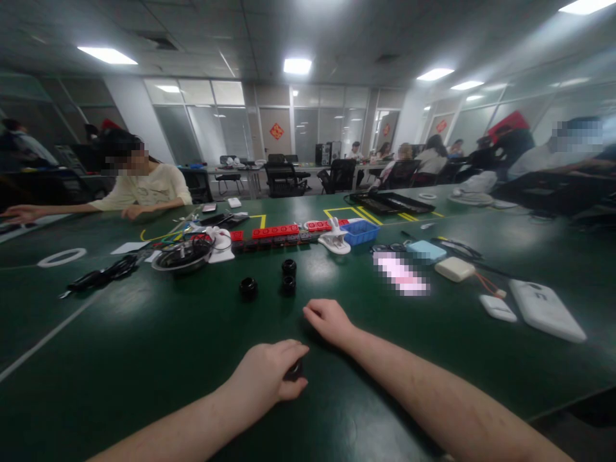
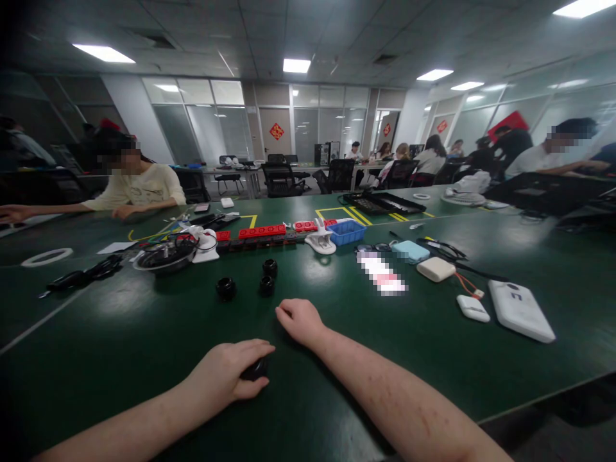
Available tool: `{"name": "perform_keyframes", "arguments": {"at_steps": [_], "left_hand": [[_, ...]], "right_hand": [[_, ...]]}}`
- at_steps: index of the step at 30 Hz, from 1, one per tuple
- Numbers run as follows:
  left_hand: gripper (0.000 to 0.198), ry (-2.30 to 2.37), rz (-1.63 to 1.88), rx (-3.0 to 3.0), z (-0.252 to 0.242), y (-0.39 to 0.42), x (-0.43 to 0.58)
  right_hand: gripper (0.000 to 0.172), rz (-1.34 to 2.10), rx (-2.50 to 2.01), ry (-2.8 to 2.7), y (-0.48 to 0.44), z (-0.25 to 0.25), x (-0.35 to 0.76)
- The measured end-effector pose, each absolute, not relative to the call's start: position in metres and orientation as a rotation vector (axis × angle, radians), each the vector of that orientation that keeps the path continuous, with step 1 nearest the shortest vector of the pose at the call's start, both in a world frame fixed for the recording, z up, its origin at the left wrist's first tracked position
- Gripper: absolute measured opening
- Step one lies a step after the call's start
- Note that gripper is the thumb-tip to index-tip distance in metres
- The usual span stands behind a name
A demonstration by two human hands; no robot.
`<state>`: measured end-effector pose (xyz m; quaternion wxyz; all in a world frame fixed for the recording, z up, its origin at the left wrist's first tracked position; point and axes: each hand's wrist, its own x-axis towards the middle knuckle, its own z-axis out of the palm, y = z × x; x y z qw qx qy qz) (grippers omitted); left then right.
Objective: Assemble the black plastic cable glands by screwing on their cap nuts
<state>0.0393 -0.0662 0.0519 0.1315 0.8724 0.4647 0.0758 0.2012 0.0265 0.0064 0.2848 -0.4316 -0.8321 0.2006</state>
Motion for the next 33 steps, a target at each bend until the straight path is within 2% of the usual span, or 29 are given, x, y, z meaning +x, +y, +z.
{"name": "perform_keyframes", "arguments": {"at_steps": [9,13,16,19,24,28,30,33], "left_hand": [[0.039,1.210,0.640,2.719,0.018,-0.048,0.041],[0.041,1.155,0.682,2.724,0.011,-0.040,0.039],[0.055,1.183,0.667,2.610,0.011,-0.035,0.036],[0.071,1.297,0.691,2.395,0.011,-0.031,0.034],[0.080,1.438,0.689,2.200,0.003,-0.029,0.031],[0.114,1.491,0.674,2.203,0.004,-0.030,0.026],[0.109,1.506,0.614,2.220,0.011,-0.030,0.022],[0.083,1.514,0.495,2.232,0.025,-0.028,0.018]], "right_hand": [[0.025,0.639,-1.142,-2.208,0.033,0.004,0.199],[0.025,0.704,-1.115,-2.203,0.036,0.002,0.199],[0.029,0.743,-1.073,-2.182,0.035,0.005,0.200],[0.039,0.758,-1.029,-2.134,0.027,0.012,0.201],[0.046,0.660,-0.822,-2.034,0.004,0.026,0.200],[0.050,0.572,-0.842,-2.057,-0.006,0.032,0.197],[0.052,0.552,-0.844,-2.109,-0.007,0.033,0.196],[0.054,0.544,-0.810,-2.185,-0.007,0.032,0.195]]}}
